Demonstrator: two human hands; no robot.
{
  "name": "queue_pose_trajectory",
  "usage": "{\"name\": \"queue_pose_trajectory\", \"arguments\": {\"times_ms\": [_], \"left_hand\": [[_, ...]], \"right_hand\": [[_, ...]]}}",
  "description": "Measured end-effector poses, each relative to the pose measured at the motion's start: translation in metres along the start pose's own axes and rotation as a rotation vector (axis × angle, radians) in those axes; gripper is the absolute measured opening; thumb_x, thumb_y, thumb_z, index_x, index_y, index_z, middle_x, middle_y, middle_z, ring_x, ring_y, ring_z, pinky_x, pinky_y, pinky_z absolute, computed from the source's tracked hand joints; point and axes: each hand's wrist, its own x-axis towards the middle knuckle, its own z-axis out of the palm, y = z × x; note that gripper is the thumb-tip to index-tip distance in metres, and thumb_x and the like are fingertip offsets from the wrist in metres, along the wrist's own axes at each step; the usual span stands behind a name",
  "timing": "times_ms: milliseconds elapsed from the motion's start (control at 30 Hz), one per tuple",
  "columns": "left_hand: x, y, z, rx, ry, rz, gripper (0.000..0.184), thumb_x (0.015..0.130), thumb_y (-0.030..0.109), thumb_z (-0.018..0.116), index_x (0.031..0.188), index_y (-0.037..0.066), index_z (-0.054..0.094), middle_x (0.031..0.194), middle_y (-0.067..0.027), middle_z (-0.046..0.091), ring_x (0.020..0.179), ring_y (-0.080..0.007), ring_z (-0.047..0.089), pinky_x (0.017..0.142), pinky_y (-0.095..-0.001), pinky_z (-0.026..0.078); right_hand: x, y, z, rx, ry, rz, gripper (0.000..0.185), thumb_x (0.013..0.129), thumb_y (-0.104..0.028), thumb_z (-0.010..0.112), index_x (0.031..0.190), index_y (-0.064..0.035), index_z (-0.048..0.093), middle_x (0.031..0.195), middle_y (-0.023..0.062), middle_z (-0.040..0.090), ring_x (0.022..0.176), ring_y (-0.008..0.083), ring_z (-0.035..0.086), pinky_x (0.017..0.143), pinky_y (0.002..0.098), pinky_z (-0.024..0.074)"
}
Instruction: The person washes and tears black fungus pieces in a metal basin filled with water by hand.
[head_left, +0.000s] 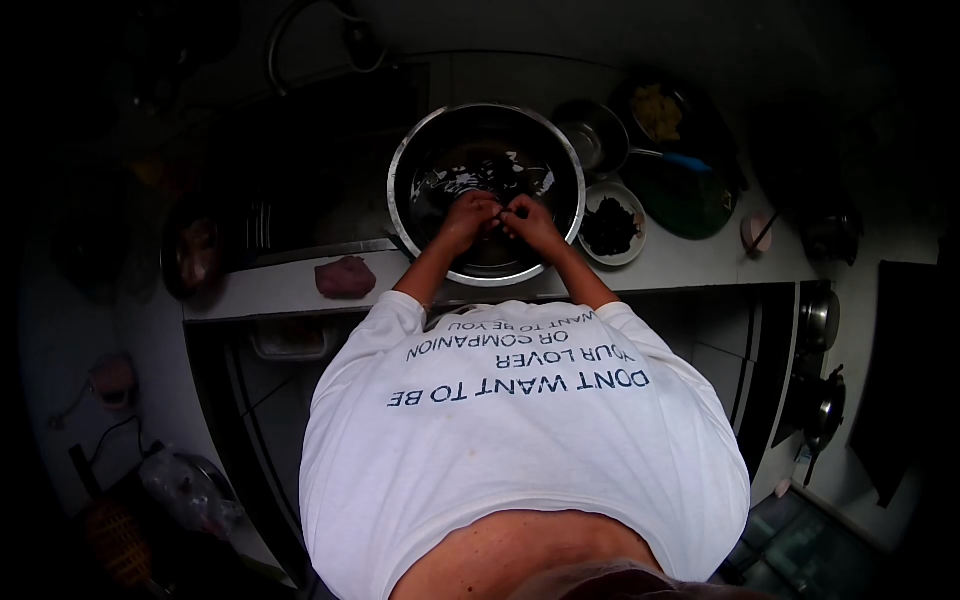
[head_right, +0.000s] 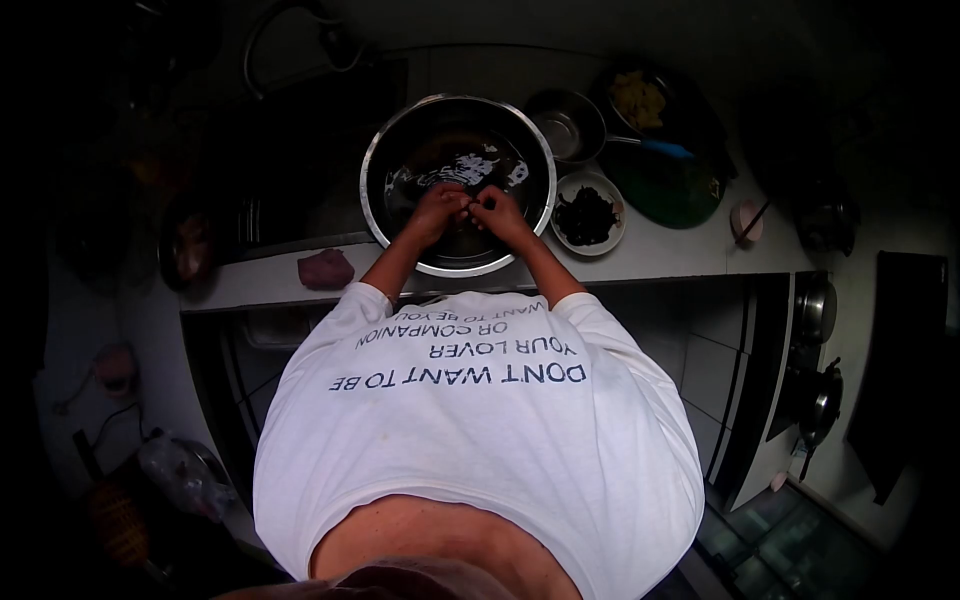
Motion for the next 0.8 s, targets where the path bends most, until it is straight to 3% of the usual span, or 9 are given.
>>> {"name": "queue_pose_trajectory", "arguments": {"times_ms": [133, 433, 633, 800], "left_hand": [[0.0, 0.001, -0.003, -0.143, -0.026, -0.054, 0.025, 0.082, 0.017, 0.052, 0.1, 0.002, 0.046, 0.092, -0.0105, 0.054, 0.082, -0.0177, 0.055, 0.069, -0.0288, 0.047], [-0.005, 0.008, -0.003, -0.39, -0.047, -0.097, 0.048, 0.081, 0.042, 0.049, 0.102, 0.0, 0.047, 0.102, -0.0157, 0.053, 0.094, -0.0267, 0.052, 0.079, -0.0348, 0.043], [-0.004, 0.01, -0.003, -0.543, -0.062, -0.059, 0.056, 0.08, 0.046, 0.048, 0.105, -0.004, 0.045, 0.112, -0.0211, 0.047, 0.104, -0.03, 0.047, 0.087, -0.0392, 0.039], [-0.002, 0.012, -0.002, -0.601, -0.062, -0.033, 0.058, 0.079, 0.046, 0.048, 0.106, -0.005, 0.043, 0.112, -0.0214, 0.046, 0.11, -0.0316, 0.042, 0.092, -0.0413, 0.035]], "right_hand": [[0.002, 0.003, -0.006, 0.012, 0.082, 0.042, 0.011, 0.077, -0.008, 0.056, 0.08, -0.0041, 0.046, 0.067, 0.0046, 0.055, 0.056, 0.0092, 0.052, 0.05, 0.0205, 0.0419], [-0.001, -0.003, -0.005, 0.112, 0.056, 0.076, 0.014, 0.078, -0.005, 0.049, 0.091, -0.0011, 0.052, 0.073, 0.0056, 0.056, 0.057, 0.0088, 0.051, 0.052, 0.0198, 0.0414], [-0.002, -0.003, -0.003, 0.099, -0.008, 0.078, 0.022, 0.078, -0.002, 0.04, 0.094, -0.0013, 0.056, 0.076, 0.005, 0.058, 0.059, 0.008, 0.053, 0.053, 0.0194, 0.0426], [-0.003, -0.007, 0.001, 0.057, -0.144, 0.125, 0.02, 0.08, -0.006, 0.042, 0.095, -0.002, 0.055, 0.08, 0.0032, 0.058, 0.064, 0.0084, 0.055, 0.055, 0.0199, 0.0435]]}}
